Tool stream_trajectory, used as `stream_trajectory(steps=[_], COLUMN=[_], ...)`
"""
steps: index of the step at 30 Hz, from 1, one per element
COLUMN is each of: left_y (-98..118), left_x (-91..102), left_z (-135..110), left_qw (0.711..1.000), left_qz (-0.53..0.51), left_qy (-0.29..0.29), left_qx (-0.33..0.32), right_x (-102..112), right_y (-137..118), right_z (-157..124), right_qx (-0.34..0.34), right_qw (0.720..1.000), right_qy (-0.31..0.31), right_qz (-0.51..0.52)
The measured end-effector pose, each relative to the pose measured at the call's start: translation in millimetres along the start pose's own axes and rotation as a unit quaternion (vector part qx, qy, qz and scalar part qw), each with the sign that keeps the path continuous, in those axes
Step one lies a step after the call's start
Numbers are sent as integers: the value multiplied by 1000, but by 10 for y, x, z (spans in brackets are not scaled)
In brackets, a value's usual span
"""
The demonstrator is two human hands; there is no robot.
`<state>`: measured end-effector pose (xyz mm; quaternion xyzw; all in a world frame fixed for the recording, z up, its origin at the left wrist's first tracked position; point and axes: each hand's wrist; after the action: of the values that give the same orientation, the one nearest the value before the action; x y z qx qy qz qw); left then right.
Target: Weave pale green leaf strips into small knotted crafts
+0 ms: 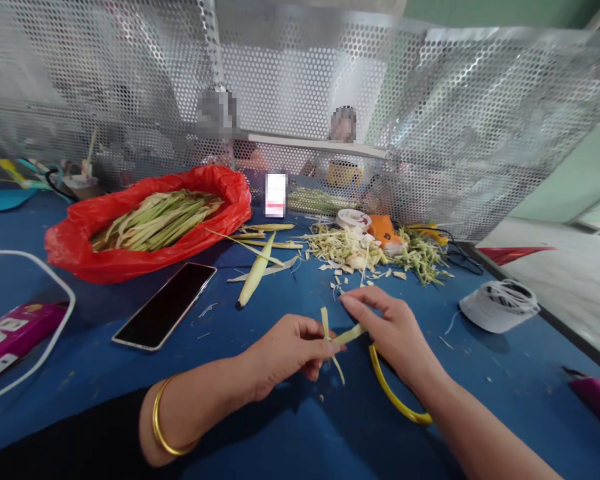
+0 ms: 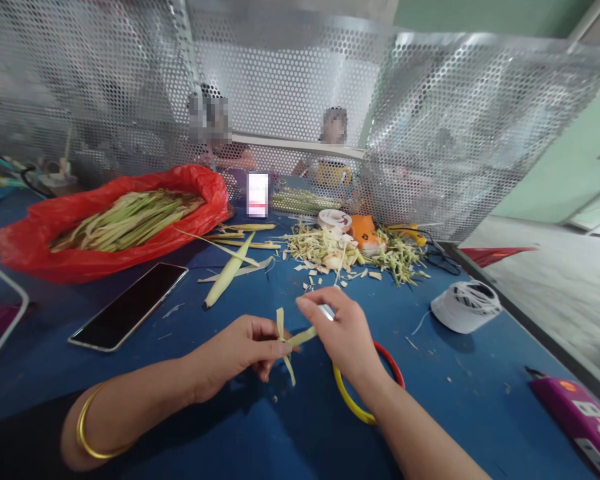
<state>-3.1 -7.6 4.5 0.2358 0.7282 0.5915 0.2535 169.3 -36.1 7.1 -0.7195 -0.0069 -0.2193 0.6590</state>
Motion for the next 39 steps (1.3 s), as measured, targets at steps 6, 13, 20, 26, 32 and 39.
stream_trajectory(steps=[6, 13, 20, 26, 32, 39], left_y=[-41, -12, -57, 31, 29, -36], left_x=[-19, -17, 2, -43, -67, -85], left_z=[-13, -49, -52, -69, -67, -77], left_qw=[999, 993, 990, 994, 991, 986], left_qz=[24, 28, 35, 16, -17, -42], left_qy=[-40, -111, -139, -111, -126, -154], left_qx=[-9, -20, -13, 17, 32, 38], right_x=[-108, -131, -163, -199, -194, -247], right_y=[-1, 11, -5, -34, -33, -4], right_z=[-117, -140, -169, -201, -236, -248], right_qx=[-93, -62, -41, -127, -75, 46], right_qw=[983, 994, 996, 978, 989, 997], right_qy=[-145, -55, -60, -107, -99, -52], right_qz=[68, 76, 51, 129, 76, 20])
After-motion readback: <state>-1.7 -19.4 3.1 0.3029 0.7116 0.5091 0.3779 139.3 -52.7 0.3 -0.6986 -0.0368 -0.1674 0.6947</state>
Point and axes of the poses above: each hand's wrist, its own z-axis towards the middle knuckle, its own x-axis out of the back of the hand, y = z × x, and after that the axes turned 12 degrees about -x, right-handed
